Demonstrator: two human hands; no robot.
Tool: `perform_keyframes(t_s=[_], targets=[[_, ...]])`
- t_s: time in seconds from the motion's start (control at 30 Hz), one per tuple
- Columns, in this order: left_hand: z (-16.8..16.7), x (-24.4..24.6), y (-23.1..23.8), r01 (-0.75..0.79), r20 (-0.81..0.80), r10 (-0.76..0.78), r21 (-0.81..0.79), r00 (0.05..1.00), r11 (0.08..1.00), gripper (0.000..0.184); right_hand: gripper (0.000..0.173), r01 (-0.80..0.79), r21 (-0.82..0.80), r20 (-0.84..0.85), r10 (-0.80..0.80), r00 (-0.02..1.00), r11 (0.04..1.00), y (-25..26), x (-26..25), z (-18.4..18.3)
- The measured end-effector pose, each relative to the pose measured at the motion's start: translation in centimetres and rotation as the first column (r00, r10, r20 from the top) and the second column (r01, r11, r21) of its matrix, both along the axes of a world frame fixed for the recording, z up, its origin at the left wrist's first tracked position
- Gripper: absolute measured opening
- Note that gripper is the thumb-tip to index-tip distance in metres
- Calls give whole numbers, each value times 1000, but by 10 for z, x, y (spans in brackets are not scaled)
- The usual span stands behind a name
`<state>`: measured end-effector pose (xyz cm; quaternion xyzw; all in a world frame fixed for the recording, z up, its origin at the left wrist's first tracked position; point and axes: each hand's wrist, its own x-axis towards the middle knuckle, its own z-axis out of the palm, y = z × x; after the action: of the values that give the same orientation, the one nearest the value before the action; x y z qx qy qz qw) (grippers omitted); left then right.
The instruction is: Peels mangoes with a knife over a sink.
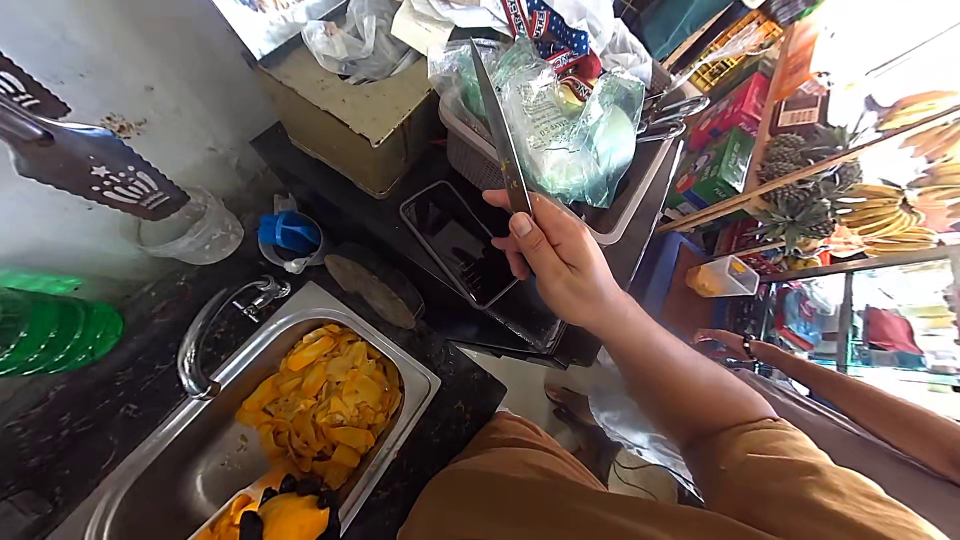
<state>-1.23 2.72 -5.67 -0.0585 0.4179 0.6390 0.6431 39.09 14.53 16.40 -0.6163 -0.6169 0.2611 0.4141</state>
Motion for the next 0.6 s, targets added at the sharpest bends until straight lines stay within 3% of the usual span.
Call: perform_keyframes(t_s=[0.3,0.43,0.6], targets=[[-13,-5,-10,-10,-48,9,-35,999,999,39,40,-21,-98,-29,18,999,995,-25,10,-3],[12,12,2,-58,-87,53,-59,995,997,33,40,-32,-116,-29,29,999,993,-30,10,-7],[2,1,-2,0,44,0,1,999,1000,45,40,-42,-77,-60,38,997,996,-32,8,-1]])
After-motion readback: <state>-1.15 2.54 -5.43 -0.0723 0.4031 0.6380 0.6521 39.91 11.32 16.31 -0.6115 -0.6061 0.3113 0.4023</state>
